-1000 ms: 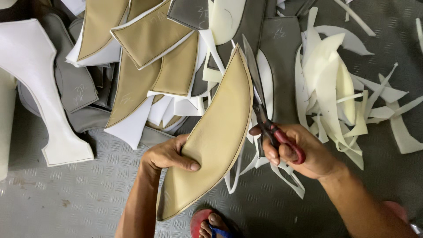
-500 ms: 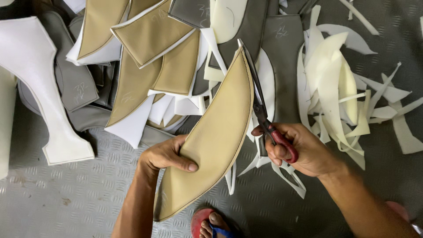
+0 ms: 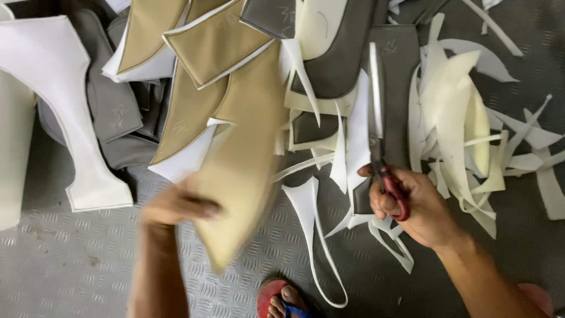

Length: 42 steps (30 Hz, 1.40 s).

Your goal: The person uses shears to cut along marked lines on gray and beige flexible material pieces. They trim edges and separate layers, then place finished pieces aside on a metal floor surrounded by offcuts.

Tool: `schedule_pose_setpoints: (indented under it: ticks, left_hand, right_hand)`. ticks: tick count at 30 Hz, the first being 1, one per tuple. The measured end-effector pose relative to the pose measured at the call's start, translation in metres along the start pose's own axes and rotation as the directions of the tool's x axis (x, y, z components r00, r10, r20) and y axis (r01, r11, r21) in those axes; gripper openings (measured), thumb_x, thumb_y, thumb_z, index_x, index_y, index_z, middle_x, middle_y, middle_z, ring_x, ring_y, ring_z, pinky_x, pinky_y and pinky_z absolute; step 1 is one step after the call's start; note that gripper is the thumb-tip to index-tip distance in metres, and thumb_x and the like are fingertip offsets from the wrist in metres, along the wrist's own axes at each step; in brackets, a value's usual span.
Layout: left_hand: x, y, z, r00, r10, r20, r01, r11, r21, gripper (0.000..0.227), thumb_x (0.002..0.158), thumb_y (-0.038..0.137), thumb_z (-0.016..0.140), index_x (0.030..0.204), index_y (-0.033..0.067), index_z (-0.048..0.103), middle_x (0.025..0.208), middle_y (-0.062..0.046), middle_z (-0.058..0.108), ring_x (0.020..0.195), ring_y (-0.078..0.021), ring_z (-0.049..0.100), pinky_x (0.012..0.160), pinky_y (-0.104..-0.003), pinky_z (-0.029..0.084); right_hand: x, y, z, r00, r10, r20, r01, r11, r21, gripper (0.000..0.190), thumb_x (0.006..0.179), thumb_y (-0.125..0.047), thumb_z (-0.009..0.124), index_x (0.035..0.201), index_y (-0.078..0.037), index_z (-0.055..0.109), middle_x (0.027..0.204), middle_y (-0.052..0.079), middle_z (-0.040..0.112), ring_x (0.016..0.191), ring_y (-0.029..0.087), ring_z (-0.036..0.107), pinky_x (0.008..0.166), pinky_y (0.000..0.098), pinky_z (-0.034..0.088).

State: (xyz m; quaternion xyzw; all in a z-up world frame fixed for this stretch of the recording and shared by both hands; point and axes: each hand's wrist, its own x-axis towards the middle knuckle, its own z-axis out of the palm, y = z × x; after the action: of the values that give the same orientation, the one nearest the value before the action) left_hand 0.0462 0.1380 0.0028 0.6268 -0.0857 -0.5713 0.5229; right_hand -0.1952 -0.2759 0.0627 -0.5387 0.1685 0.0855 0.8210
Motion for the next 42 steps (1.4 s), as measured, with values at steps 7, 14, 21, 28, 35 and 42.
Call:
schedule_pose_setpoints:
  ticks: [7,14,21,28,35,42]
  left_hand:
    - [-0.067,0.067,-0.127,0.493,0.446,-0.747,-0.634,0.772,0.043,0.037,0.099,0.005,0.06,0.135,0.0056,0.054,0.113,-0.002,0.068,0.096,-0.0083,0.065,0.088,-0.02,0.058]
    - [0.037,0.093,-0.102,0.103,0.793,-0.601,-0.566,0.543,0.62,0.009,0.113,0.0,0.065,0.118,-0.0036,0.059,0.105,-0.01,0.06,0.089,-0.0166,0.057,0.078,-0.03,0.053]
    - [0.176,0.113,-0.042,0.338,0.45,-0.827,-0.689,0.717,0.109,0.046,0.091,0.01,0.076,0.128,-0.0015,0.05,0.102,-0.01,0.068,0.088,-0.0199,0.068,0.077,-0.035,0.06]
    - [0.142,0.1,0.034,0.732,0.681,0.003,-0.619,0.664,0.419,0.044,0.084,-0.005,0.063,0.128,0.0004,0.061,0.111,-0.007,0.064,0.097,-0.0212,0.065,0.082,-0.032,0.055]
    - [0.15,0.075,-0.116,0.238,-0.163,-0.957,-0.801,0.524,-0.288,0.064,0.089,0.024,0.074,0.14,0.0205,0.036,0.125,-0.002,0.057,0.11,-0.0227,0.061,0.082,-0.044,0.048]
    - [0.149,0.095,-0.145,0.411,0.251,-0.876,-0.886,0.337,-0.319,0.044,0.098,0.023,0.075,0.133,0.0109,0.052,0.106,-0.007,0.061,0.095,-0.025,0.059,0.081,-0.041,0.052]
  right_hand:
    - [-0.015,0.017,-0.005,0.998,0.002,-0.067,-0.002,1.0,0.003,0.051,0.087,-0.003,0.071,0.132,0.013,0.055,0.072,0.001,0.052,0.066,0.013,0.052,0.066,0.0298,0.047]
    - [-0.013,0.041,0.011,0.996,0.059,-0.065,-0.055,0.997,0.058,0.055,0.087,-0.015,0.071,0.131,0.012,0.053,0.076,0.004,0.058,0.07,0.016,0.056,0.068,0.0301,0.045]
    - [-0.019,0.044,0.026,0.999,0.022,0.045,-0.024,0.998,0.062,0.092,0.087,-0.051,0.076,0.139,0.019,0.045,0.082,0.007,0.06,0.076,0.014,0.054,0.074,0.0277,0.041]
    - [-0.02,0.046,0.021,1.0,0.02,0.011,-0.021,0.997,0.08,0.086,0.09,-0.045,0.074,0.139,0.018,0.042,0.085,0.007,0.058,0.078,0.016,0.053,0.078,0.0277,0.041]
    - [-0.021,0.053,0.023,0.998,0.049,-0.035,-0.046,0.994,0.099,0.079,0.09,-0.042,0.071,0.136,0.017,0.046,0.083,0.009,0.059,0.076,0.018,0.055,0.077,0.0299,0.043]
    - [-0.023,0.044,0.033,0.983,0.129,-0.127,-0.117,0.988,0.097,0.066,0.088,-0.032,0.071,0.134,0.012,0.052,0.08,0.006,0.055,0.07,0.017,0.052,0.072,0.0309,0.041]
